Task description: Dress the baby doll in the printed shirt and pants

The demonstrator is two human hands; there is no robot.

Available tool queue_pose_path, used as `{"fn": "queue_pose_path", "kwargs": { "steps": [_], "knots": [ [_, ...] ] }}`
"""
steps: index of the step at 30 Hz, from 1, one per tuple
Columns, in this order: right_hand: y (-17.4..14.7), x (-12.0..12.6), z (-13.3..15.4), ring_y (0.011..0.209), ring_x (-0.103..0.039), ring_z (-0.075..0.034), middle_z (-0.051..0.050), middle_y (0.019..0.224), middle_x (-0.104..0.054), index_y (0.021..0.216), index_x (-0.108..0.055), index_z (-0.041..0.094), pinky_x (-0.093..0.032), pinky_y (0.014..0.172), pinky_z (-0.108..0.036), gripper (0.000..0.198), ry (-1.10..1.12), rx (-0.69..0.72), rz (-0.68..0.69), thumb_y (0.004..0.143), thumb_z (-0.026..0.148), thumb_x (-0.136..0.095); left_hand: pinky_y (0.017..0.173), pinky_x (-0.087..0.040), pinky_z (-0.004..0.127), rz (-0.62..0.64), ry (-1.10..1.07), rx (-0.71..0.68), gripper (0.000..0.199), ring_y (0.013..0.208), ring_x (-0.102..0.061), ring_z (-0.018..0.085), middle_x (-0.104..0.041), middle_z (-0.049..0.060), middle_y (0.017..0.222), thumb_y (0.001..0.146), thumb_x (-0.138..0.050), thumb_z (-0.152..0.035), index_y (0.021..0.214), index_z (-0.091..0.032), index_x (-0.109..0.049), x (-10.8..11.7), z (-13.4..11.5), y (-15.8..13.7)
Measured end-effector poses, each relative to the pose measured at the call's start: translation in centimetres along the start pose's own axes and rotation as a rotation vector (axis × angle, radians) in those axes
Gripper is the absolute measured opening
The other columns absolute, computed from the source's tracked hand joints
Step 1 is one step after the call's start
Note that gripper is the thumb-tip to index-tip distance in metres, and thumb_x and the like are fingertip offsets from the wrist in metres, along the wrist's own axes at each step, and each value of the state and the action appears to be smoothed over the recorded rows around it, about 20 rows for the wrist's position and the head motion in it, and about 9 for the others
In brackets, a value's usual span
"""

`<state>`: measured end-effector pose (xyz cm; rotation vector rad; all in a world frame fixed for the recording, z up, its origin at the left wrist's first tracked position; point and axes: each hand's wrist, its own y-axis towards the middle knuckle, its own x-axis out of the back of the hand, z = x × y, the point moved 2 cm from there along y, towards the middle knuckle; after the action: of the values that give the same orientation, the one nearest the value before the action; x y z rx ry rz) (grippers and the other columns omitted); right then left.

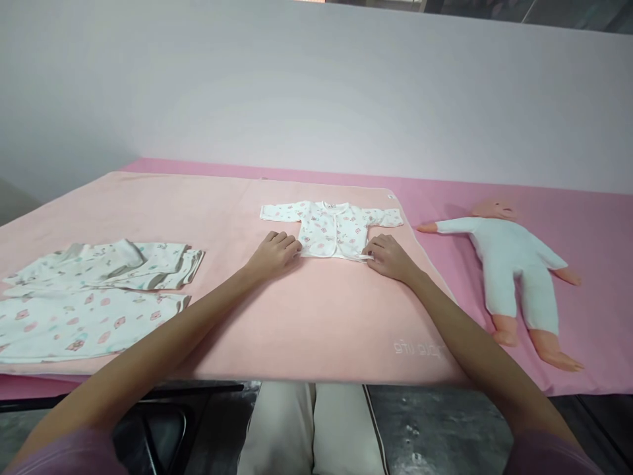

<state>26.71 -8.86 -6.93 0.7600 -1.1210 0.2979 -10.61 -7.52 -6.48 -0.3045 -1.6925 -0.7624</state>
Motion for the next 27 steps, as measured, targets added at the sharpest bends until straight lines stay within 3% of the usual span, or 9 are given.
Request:
{"fn": "queue_pose_path", "kwargs": {
  "steps": [4, 7, 9, 11, 14, 18, 21, 24, 27],
  "knots": [
    [0.4, 1.0, -0.7, 0.115, -0.066, -0.032, -0.011, 0.116, -0.075, 0.104, -0.076, 0.027, -0.046, 0.111, -0.050, 0.027, 0.040, -0.010, -0.039, 0.108, 0.045, -0.056, 0.108, -0.044, 0.053, -0.057, -0.096, 0.012, 0.028, 0.114, -0.063, 0.034, -0.074, 0.013, 0.126, 0.106, -0.048, -0.045, 0.110, -0.028, -0.070, 0.6, 1.2, 0.8],
    [2.7, 1.3, -3.3, 0.129, -0.061, -0.035, -0.015, 0.133, -0.071, 0.122, -0.073, 0.024, -0.045, 0.117, -0.052, 0.033, 0.023, -0.193, -0.159, 0.109, 0.042, -0.049, 0.118, -0.041, 0.053, -0.131, -0.156, 0.200, 0.037, 0.133, -0.056, 0.035, -0.067, 0.015, 0.142, 0.107, -0.044, -0.045, 0.127, -0.025, -0.067, 0.4, 3.3, 4.4],
    [5.1, 1.2, -5.7, 0.136, -0.057, -0.037, -0.019, 0.143, -0.067, 0.135, -0.068, 0.019, -0.043, 0.120, -0.054, 0.040, -0.002, -0.366, -0.204, 0.105, 0.040, -0.052, 0.122, -0.038, 0.053, -0.100, -0.170, 0.324, 0.047, 0.144, -0.049, 0.038, -0.062, 0.018, 0.150, 0.104, -0.047, -0.049, 0.138, -0.021, -0.063, -0.3, 5.3, 7.9],
    [7.9, 0.8, -7.9, 0.143, -0.052, -0.038, -0.022, 0.149, -0.063, 0.142, -0.064, 0.015, -0.041, 0.124, -0.055, 0.047, -0.002, -0.517, -0.162, 0.102, 0.039, -0.056, 0.125, -0.035, 0.054, -0.006, -0.179, 0.387, 0.057, 0.151, -0.043, 0.040, -0.059, 0.020, 0.156, 0.101, -0.050, -0.054, 0.144, -0.017, -0.059, -1.4, 7.2, 11.6],
    [12.1, -0.2, -9.8, 0.145, -0.051, -0.037, -0.021, 0.150, -0.065, 0.138, -0.066, 0.015, -0.042, 0.124, -0.052, 0.047, 0.036, -0.645, 0.029, 0.098, 0.040, -0.066, 0.127, -0.034, 0.053, 0.127, -0.219, 0.395, 0.063, 0.155, -0.041, 0.040, -0.059, 0.020, 0.158, 0.096, -0.057, -0.057, 0.144, -0.016, -0.060, -3.3, 9.3, 16.2],
    [15.9, -0.9, -10.3, 0.124, -0.066, -0.031, -0.018, 0.139, -0.072, 0.124, -0.071, 0.017, -0.054, 0.106, -0.039, 0.045, 0.083, -0.678, 0.181, 0.088, 0.042, -0.083, 0.125, -0.037, 0.053, 0.188, -0.177, 0.411, 0.063, 0.150, -0.047, 0.043, -0.066, 0.021, 0.150, 0.088, -0.066, -0.058, 0.135, -0.016, -0.067, -5.1, 10.4, 19.3],
    [16.9, -0.1, -10.1, 0.107, -0.070, -0.028, -0.015, 0.125, -0.076, 0.115, -0.073, 0.017, -0.056, 0.090, -0.035, 0.044, 0.104, -0.710, 0.238, 0.085, 0.046, -0.088, 0.115, -0.045, 0.049, 0.245, -0.178, 0.468, 0.064, 0.135, -0.061, 0.042, -0.074, 0.019, 0.134, 0.083, -0.070, -0.058, 0.132, -0.017, -0.068, -4.9, 10.9, 19.9],
    [16.7, 1.9, -9.5, 0.107, -0.069, -0.027, -0.012, 0.118, -0.077, 0.110, -0.074, 0.018, -0.056, 0.085, -0.032, 0.042, 0.145, -0.699, 0.257, 0.089, 0.053, -0.086, 0.100, -0.051, 0.042, 0.201, -0.244, 0.384, 0.055, 0.117, -0.069, 0.037, -0.076, 0.017, 0.123, 0.083, -0.068, -0.060, 0.119, -0.018, -0.071, -2.7, 10.9, 19.7],
    [15.8, 4.9, -8.3, 0.112, -0.069, -0.029, -0.015, 0.127, -0.075, 0.120, -0.073, 0.018, -0.058, 0.084, -0.033, 0.048, 0.257, -0.648, 0.128, 0.097, 0.060, -0.078, 0.089, -0.050, 0.038, 0.071, -0.334, 0.244, 0.047, 0.102, -0.069, 0.031, -0.076, 0.011, 0.110, 0.089, -0.062, -0.064, 0.104, -0.020, -0.071, 1.2, 10.0, 18.9]
  ]
}}
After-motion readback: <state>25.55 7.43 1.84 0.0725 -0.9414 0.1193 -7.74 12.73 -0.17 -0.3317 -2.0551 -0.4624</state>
